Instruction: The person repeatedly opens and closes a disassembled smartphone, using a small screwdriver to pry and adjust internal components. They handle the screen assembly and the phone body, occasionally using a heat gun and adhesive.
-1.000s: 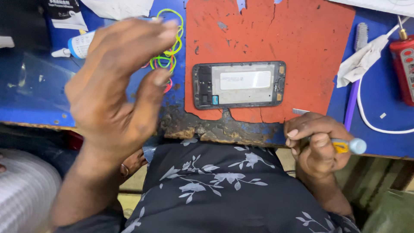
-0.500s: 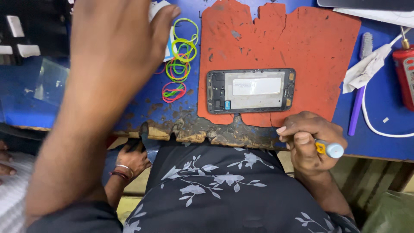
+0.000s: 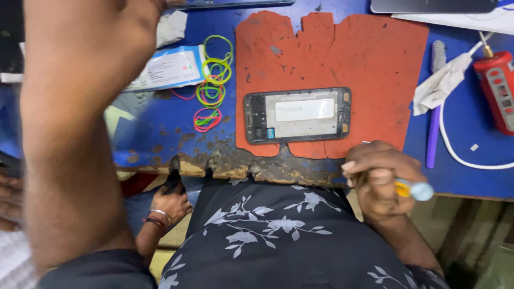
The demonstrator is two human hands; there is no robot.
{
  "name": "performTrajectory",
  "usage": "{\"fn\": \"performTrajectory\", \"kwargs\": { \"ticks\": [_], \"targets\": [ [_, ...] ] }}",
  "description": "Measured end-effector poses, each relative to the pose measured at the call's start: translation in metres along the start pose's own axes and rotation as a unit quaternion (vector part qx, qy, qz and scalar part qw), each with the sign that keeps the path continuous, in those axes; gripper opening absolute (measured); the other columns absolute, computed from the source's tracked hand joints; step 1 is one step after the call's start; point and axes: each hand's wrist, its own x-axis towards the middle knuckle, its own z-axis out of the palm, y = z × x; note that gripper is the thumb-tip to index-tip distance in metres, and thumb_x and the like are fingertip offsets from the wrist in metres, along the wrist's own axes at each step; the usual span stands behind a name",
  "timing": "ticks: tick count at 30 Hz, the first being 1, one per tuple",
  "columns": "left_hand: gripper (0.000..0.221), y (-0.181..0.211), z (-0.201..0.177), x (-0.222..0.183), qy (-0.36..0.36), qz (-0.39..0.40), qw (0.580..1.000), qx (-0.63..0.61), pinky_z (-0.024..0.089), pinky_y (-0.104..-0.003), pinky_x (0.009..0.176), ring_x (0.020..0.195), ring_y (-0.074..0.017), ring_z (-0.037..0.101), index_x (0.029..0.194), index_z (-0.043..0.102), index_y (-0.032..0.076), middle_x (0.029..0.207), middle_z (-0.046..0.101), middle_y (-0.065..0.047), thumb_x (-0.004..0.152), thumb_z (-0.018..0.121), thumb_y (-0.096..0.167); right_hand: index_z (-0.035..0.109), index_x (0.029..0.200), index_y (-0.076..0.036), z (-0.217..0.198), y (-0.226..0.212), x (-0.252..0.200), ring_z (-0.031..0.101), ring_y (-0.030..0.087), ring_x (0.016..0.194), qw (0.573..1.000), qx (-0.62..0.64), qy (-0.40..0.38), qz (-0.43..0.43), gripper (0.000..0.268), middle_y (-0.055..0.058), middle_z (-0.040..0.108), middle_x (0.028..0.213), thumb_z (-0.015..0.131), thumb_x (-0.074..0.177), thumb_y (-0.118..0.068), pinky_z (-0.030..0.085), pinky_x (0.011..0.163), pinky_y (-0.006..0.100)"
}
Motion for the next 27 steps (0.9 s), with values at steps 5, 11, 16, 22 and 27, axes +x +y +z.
{"fn": "performTrajectory", "kwargs": {
  "ticks": [5,11,16,22,27],
  "targets": [
    [0.053,0.053,0.025,-0.054,0.057,-0.008,0.813,-0.579,0.052,-0.031,0.109,0.123,-0.0162,0.062,0.149,0.051,0.010,0.135,0.059,-0.004,0.106,0.081,0.020,0.058,0.092,0.001,0.004,0.008,-0.004,0.058,0.026,0.068,0.997,0.005,0.064,-0.046,0.060,0.018,0.058,0.086,0.037,0.119,-0.048,0.055,0.062,0.038],
    [0.075,0.057,0.080,-0.086,0.019,0.005,0.842,-0.539,0.038,-0.037,0.124,0.142,-0.0200,0.048,0.162,0.034,0.014,0.156,0.041,-0.007,0.107,0.077,0.039,0.053,0.099,-0.001,0.007,0.006,-0.008,0.058,0.019,0.060,0.994,0.012,0.107,-0.023,0.056,0.015,0.052,0.094,0.036,0.108,-0.053,0.056,0.058,0.036],
    [0.062,0.056,0.088,-0.105,-0.013,0.048,0.953,-0.300,0.044,-0.033,0.120,0.142,-0.0231,0.049,0.161,0.038,0.012,0.159,0.042,-0.010,0.113,0.058,0.046,0.058,0.108,-0.002,0.028,-0.007,0.002,0.061,0.028,0.086,0.996,-0.060,0.006,-0.059,0.030,0.016,0.057,0.101,0.053,0.115,-0.031,0.056,0.079,0.041],
    [0.063,0.062,0.085,-0.094,-0.032,0.048,0.950,-0.307,0.048,-0.035,0.114,0.137,-0.0255,0.056,0.158,0.041,0.008,0.153,0.045,-0.016,0.111,0.055,0.046,0.074,0.110,0.000,0.028,-0.025,0.016,0.059,0.021,0.068,0.934,-0.289,-0.185,-0.099,0.018,0.002,0.053,0.081,0.066,0.098,-0.011,0.047,0.057,0.037],
    [0.060,0.064,0.082,-0.091,-0.038,0.067,0.954,-0.291,0.047,-0.037,0.115,0.139,-0.0289,0.053,0.157,0.043,0.007,0.149,0.048,-0.017,0.110,0.064,0.038,0.070,0.108,0.000,0.026,-0.026,0.020,0.062,0.023,0.073,0.949,-0.233,-0.161,-0.139,0.014,0.006,0.054,0.088,0.066,0.097,-0.009,0.053,0.065,0.039]
  ]
}}
